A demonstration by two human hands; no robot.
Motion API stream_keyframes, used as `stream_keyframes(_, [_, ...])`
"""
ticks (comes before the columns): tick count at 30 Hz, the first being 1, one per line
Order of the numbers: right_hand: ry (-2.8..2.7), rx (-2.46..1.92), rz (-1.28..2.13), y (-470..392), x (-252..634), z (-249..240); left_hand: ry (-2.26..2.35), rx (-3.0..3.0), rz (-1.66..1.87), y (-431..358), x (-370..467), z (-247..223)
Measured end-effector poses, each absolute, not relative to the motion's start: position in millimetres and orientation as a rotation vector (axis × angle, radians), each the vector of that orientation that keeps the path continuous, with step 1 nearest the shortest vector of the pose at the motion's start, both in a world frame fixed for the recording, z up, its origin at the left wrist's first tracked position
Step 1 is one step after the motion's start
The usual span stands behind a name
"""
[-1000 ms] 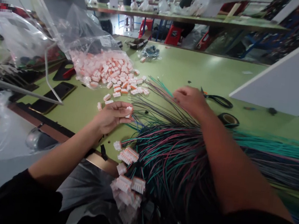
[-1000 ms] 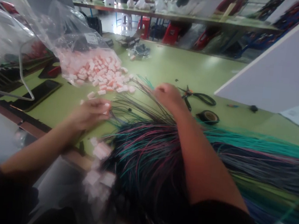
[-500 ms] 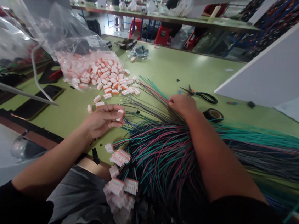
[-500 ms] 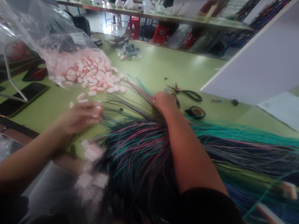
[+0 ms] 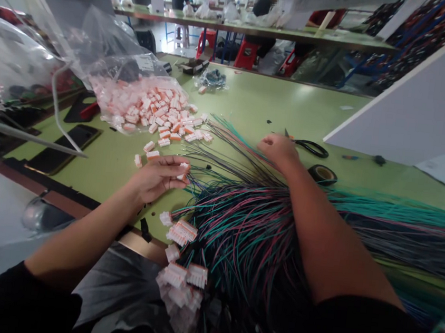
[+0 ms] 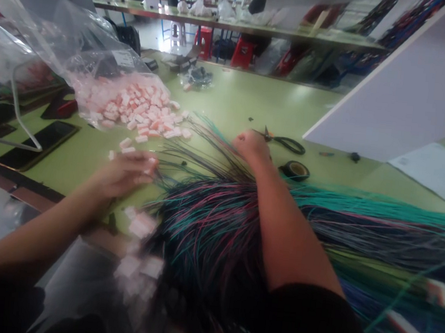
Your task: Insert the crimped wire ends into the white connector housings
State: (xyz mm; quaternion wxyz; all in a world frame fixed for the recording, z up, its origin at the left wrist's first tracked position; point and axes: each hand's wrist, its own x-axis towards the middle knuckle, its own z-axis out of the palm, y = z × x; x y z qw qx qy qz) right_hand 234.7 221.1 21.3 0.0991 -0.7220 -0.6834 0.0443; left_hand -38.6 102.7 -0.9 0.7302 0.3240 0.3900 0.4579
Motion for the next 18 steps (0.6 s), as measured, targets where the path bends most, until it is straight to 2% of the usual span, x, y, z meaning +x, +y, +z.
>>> stream_keyframes(4, [-1.808, -1.901, 0.173, 219.6, 233.9, 21.7, 0.834, 0.694, 1.017, 104.5, -39.4, -3.9])
stream_keyframes(7, [-1.72, -1.638, 0.327, 205.8, 216.1, 29.6, 0.825, 0.681, 1.027, 105.3, -39.0, -5.0])
stream_keyframes(13, [-2.024, -1.12, 0.75, 140.6, 152.8, 48.2, 0.798, 0.677, 1.052, 105.6, -37.4, -5.2])
stream_keyframes(18, [-2.141, -0.99, 0.725, 111.2, 134.4, 50.7, 0.738, 0.704, 1.061, 105.1, -36.5, -6.6])
